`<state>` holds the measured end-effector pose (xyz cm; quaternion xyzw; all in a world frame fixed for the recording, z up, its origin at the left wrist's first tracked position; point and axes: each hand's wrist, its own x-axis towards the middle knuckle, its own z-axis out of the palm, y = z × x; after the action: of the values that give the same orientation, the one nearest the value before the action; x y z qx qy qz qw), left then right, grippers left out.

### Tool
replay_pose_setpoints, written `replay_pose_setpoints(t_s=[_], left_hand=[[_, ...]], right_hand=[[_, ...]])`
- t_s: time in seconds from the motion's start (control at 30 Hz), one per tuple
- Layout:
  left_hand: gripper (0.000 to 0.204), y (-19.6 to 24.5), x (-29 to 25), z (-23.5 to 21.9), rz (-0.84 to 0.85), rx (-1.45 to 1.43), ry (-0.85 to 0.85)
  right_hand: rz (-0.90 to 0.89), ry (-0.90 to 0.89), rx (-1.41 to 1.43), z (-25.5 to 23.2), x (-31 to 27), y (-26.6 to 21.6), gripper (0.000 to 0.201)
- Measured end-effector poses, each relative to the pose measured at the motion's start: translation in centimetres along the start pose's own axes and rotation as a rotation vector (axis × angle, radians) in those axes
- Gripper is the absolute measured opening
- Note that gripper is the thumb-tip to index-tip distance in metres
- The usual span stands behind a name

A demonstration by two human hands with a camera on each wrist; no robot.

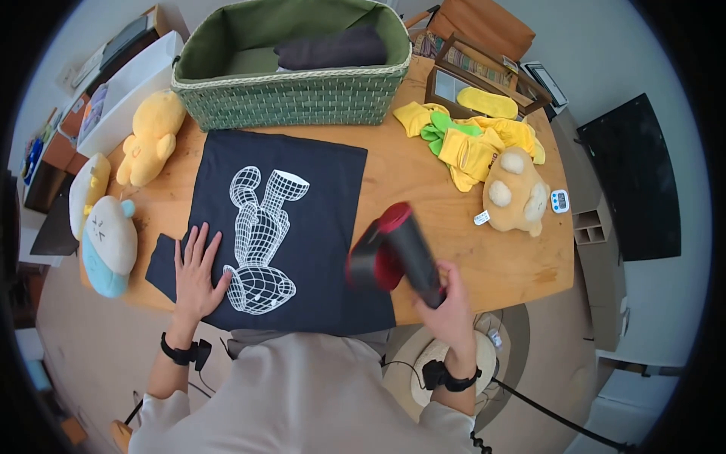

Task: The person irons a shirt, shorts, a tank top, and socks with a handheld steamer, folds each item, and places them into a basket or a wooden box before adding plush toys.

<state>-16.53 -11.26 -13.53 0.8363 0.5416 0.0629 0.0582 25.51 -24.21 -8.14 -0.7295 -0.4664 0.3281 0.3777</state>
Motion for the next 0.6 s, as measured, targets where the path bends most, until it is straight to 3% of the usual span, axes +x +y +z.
replay_pose_setpoints(t_s=[0.07, 0.13, 0.23, 0.33, 0.6], left_hand=[[0.075, 0.0, 0.0, 0.0, 0.004, 0.000, -0.008], [0.075, 0.0, 0.0, 0.1, 0.004, 0.000, -0.008], [0.076, -0.1, 0.0, -0.1, -0.001, 0.002, -0.008], [0.076, -0.2, 0.0, -0.1, -0.006, -0.002, -0.012], [0.077, -0.5, 0.1, 0.3, -0.026, 0.008, 0.009]], right_hand=[[-0.021, -0.021, -0.095, 0.9, -1.0, -0.7, 0.058], [-0.329, -0.199, -0.294, 2.2, -1.4, -2.5, 0.051], [-0.480, -0.304, -0.430, 5.2, -0.8, -4.7, 0.048], [-0.525, -0.454, -0.587, 7.2, -0.4, -3.8, 0.057], [-0.450, -0.470, -0.661, 4.7, -0.4, -3.7, 0.057]])
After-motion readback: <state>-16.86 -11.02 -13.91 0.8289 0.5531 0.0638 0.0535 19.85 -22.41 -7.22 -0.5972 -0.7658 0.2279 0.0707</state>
